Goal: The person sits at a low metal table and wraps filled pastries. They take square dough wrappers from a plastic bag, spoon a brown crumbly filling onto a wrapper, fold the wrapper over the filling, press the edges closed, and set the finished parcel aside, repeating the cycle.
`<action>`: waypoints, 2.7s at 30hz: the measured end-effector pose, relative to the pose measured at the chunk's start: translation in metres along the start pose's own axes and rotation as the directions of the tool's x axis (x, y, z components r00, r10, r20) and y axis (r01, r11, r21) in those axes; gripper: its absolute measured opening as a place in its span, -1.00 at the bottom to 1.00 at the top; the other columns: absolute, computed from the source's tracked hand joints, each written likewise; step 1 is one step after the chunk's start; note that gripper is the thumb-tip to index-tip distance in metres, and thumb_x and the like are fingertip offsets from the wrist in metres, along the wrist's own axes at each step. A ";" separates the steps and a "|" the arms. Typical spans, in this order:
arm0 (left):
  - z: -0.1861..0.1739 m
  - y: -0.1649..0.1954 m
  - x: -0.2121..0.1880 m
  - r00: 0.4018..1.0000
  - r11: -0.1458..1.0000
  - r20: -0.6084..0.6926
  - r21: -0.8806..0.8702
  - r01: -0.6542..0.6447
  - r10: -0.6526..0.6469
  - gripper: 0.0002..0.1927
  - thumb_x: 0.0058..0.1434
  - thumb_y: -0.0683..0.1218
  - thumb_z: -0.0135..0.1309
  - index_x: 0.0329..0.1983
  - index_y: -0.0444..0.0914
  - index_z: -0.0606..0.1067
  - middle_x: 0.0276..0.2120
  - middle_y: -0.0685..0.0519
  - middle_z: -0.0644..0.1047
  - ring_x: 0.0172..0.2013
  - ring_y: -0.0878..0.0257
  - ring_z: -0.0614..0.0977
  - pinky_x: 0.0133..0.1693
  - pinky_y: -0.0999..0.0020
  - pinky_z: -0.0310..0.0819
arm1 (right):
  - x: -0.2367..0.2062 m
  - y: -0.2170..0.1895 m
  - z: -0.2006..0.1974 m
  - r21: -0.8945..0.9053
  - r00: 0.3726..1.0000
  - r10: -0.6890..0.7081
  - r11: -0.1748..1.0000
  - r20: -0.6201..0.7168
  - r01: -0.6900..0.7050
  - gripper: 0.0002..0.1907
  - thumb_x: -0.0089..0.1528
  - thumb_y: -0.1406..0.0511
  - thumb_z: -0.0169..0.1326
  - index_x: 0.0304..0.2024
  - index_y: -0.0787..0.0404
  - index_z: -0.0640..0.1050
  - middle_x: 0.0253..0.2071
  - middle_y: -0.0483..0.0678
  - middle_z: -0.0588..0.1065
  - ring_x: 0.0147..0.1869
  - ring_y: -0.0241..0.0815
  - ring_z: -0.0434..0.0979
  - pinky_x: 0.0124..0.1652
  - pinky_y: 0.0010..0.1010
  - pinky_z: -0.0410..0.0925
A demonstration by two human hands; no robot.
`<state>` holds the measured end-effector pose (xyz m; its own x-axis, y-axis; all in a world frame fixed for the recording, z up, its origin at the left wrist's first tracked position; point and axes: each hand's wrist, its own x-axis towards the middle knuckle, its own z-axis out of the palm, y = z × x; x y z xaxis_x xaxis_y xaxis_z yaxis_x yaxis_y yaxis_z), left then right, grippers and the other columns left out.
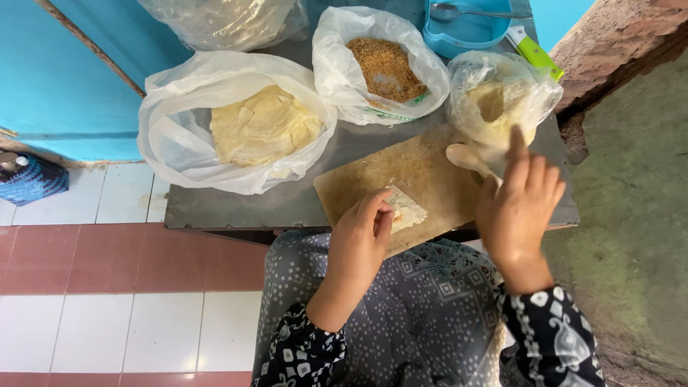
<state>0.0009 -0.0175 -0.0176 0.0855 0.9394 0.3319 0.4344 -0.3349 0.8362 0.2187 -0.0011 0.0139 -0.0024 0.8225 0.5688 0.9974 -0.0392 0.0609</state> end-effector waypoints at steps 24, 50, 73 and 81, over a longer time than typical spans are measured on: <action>-0.010 0.001 0.001 0.978 0.958 -0.069 0.228 -0.175 0.196 -0.90 0.22 -0.11 0.23 -0.24 -0.21 0.60 -0.26 0.06 0.52 -0.19 0.07 0.59 -0.14 0.15 0.44 | 0.000 -0.051 -0.002 0.792 0.810 -0.051 0.257 0.584 -0.554 -0.09 0.14 0.59 0.08 0.49 0.20 0.05 -0.26 -0.04 0.57 -0.19 -0.32 0.58 -0.19 -0.51 0.46; -0.036 -0.004 -0.001 0.906 0.871 0.248 0.279 -0.405 0.342 -0.66 0.22 -0.05 0.20 0.05 -0.23 0.58 -0.08 0.05 0.48 -0.07 0.07 0.53 -0.02 0.12 0.43 | -0.046 -0.053 0.024 0.899 0.968 -0.013 0.376 0.249 -0.226 -0.16 0.21 0.48 0.24 0.46 0.25 0.15 -0.21 -0.05 0.61 -0.19 -0.33 0.62 -0.20 -0.52 0.49; -0.031 -0.013 0.022 0.871 0.859 0.311 0.230 -0.457 0.380 -0.90 0.28 -0.12 0.18 -0.21 -0.25 0.61 -0.27 0.03 0.52 -0.19 0.08 0.57 -0.14 0.16 0.47 | -0.025 -0.047 0.016 0.899 0.933 -0.257 0.421 0.250 -0.125 -0.21 0.23 0.51 0.19 0.46 0.23 0.19 -0.15 0.04 0.54 -0.09 -0.20 0.62 -0.08 -0.41 0.49; -0.035 -0.025 0.022 0.847 0.821 0.245 0.227 -0.524 0.472 -0.86 0.27 -0.06 0.20 -0.18 -0.19 0.64 -0.23 0.10 0.51 -0.15 0.12 0.53 -0.06 0.18 0.44 | -0.021 -0.044 0.021 0.843 0.913 -0.409 0.496 0.013 0.210 -0.26 0.19 0.46 0.25 0.38 0.18 0.26 -0.17 0.02 0.57 -0.10 -0.15 0.63 -0.08 -0.40 0.46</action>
<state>-0.0397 0.0093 -0.0156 0.4969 0.6550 0.5693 0.5155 -0.7505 0.4135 0.1768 -0.0047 -0.0182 -0.4090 0.7741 0.4832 0.5548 0.6314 -0.5419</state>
